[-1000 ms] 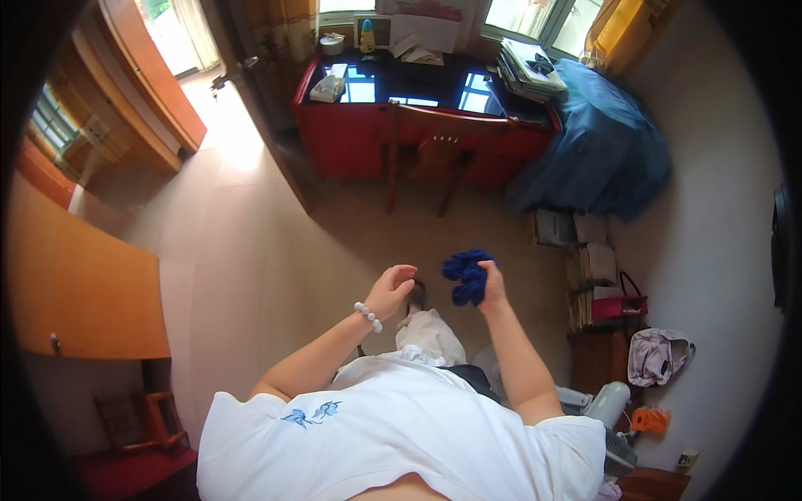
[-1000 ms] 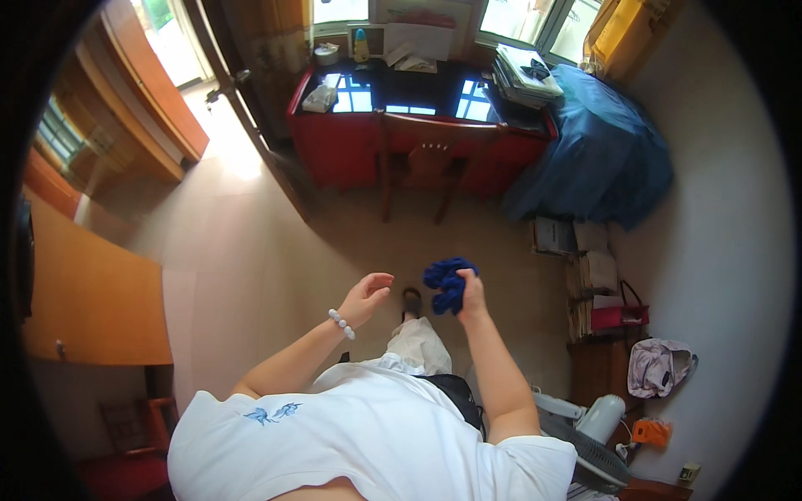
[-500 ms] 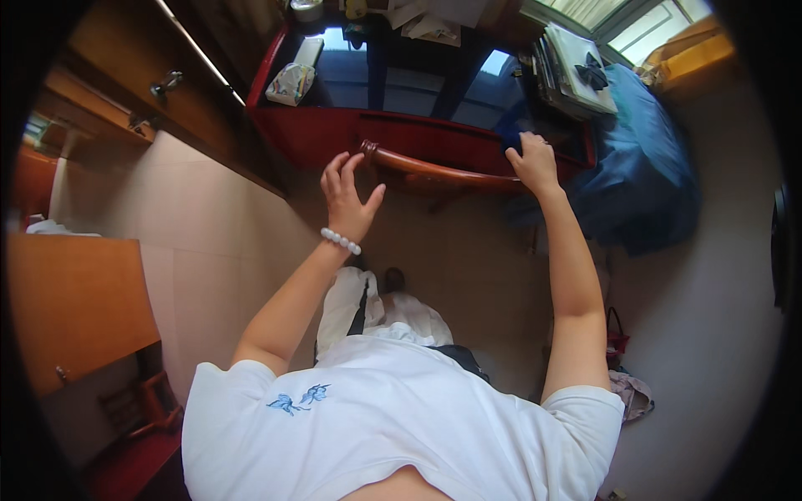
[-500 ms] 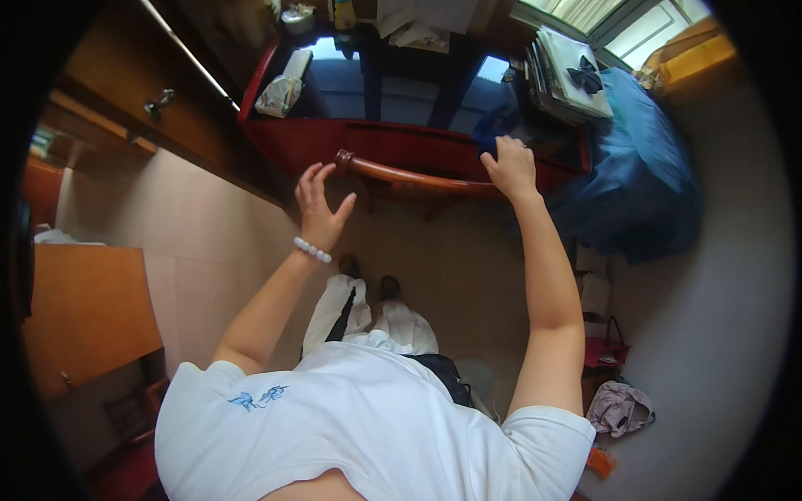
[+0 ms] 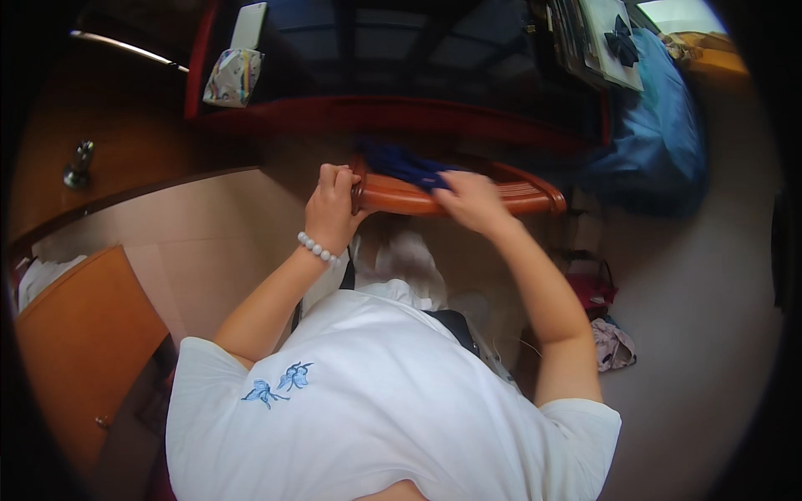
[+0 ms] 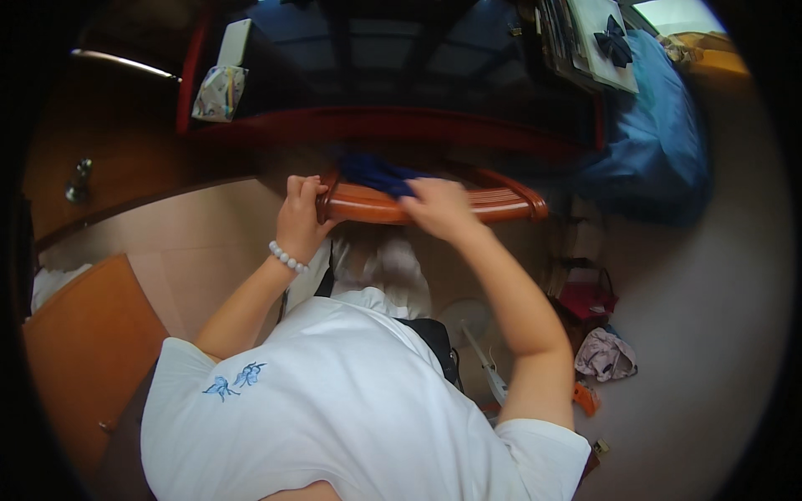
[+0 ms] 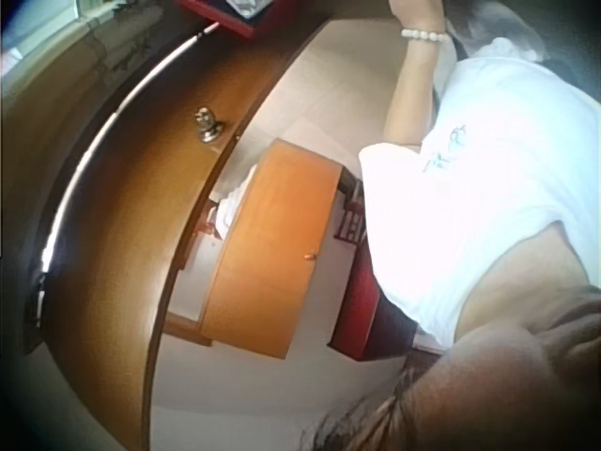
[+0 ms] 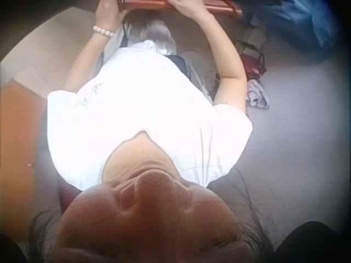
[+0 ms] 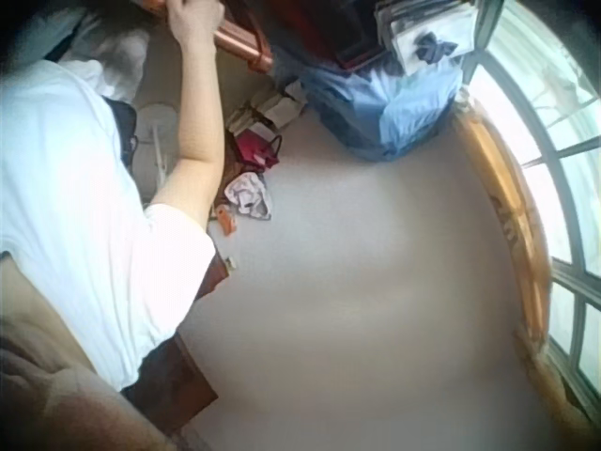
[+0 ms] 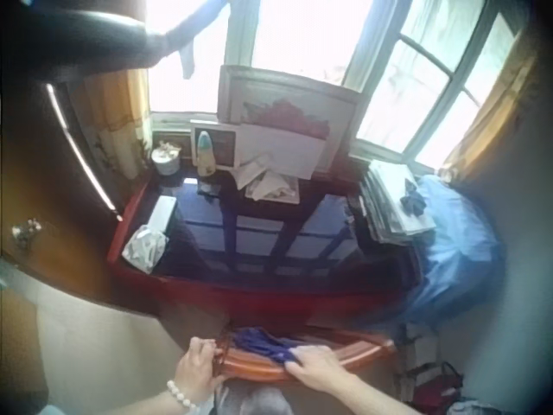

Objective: The person spreads a floral sheet over a bed, then wipes the wooden headboard and a chair with a blue cloth. They move a backpack and wipe a bedside table, followed by wiping a desk surface and organizing items on it.

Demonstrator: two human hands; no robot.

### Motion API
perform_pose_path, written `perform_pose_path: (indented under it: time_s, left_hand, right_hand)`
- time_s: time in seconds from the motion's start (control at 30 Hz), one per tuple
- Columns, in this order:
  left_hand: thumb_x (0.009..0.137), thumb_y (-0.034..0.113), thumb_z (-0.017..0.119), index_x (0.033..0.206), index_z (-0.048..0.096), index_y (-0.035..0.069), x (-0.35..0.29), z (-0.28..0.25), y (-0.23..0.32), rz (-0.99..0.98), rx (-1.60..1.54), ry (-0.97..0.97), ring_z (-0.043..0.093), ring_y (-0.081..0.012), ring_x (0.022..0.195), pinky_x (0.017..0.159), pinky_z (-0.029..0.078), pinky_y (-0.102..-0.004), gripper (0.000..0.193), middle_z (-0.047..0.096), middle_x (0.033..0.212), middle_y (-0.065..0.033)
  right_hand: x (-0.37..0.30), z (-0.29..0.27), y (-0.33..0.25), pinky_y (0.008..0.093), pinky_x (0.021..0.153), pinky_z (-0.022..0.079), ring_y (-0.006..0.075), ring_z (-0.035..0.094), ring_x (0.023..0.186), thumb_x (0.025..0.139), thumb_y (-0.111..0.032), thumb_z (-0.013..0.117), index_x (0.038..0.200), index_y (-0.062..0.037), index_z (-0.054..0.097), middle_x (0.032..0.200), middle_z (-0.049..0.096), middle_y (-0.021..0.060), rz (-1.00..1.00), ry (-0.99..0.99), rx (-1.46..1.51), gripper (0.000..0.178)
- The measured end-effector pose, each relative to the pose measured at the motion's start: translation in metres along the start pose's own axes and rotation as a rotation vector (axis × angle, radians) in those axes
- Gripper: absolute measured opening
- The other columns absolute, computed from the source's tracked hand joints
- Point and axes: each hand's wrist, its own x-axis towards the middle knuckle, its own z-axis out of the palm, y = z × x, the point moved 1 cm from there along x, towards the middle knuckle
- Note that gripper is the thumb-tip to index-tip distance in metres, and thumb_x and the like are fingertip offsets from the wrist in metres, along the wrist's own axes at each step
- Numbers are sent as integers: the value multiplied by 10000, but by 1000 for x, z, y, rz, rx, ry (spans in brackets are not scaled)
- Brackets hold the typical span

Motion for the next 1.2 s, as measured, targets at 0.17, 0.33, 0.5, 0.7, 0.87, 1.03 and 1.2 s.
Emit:
perform_pose_path:
  time_s: [0.17,0.33,0.5,0.7,0.87,1.03,1.2]
  left_hand:
    - [623,168,835,1009,515,65,2,3,4,-19,-15,-26,581,-305,990,760,526,-393,512,475,1120,-106]
    - [599,135,840,1016,508,68,1,8,1,-7,10,-10,575,-304,1021,785,524,-393,536,477,1118,-107]
    - [558,2,814,1018,501,65,-1,-3,8,-58,106,-1,577,-327,1016,788,521,-398,559,502,1105,-128]
    - [562,74,847,1022,502,75,0,3,11,-19,124,-9,573,-328,957,761,512,-404,575,482,1098,-110]
    - [568,62,834,1025,500,78,-5,9,-3,-66,100,14,581,-326,933,754,513,-404,566,484,1092,-110]
    - [578,38,808,1028,498,86,-4,6,8,-82,98,6,576,-320,948,765,513,-399,549,489,1085,-108]
    - [581,83,829,1029,495,82,-4,-1,14,-66,167,-24,561,-309,970,787,503,-394,559,485,1082,-105]
  right_hand:
    - [-28,-12,45,473,728,408,319,608,791,795,-288,514,747,-54,616,808,638,140,186,112,-456,260]
    - [27,54,-72,449,831,415,306,604,907,793,-247,550,954,-19,642,932,653,133,-93,274,80,293]
    - [-35,-20,17,433,844,388,268,578,876,786,-232,566,939,-55,610,901,610,104,-84,-6,-149,238]
    - [-76,-48,62,479,809,352,251,564,880,762,-272,592,909,-73,599,918,601,97,-51,73,-539,248]
    - [8,35,-36,484,837,385,303,577,982,832,-317,516,1047,-60,598,1022,623,141,-214,15,75,345]
    - [22,24,-6,448,799,474,352,593,947,850,-366,522,1068,-48,590,1034,619,177,-368,-139,215,391]
    - [-8,-39,107,461,761,500,331,636,861,859,-414,490,976,-78,643,937,650,159,-152,-310,-96,387]
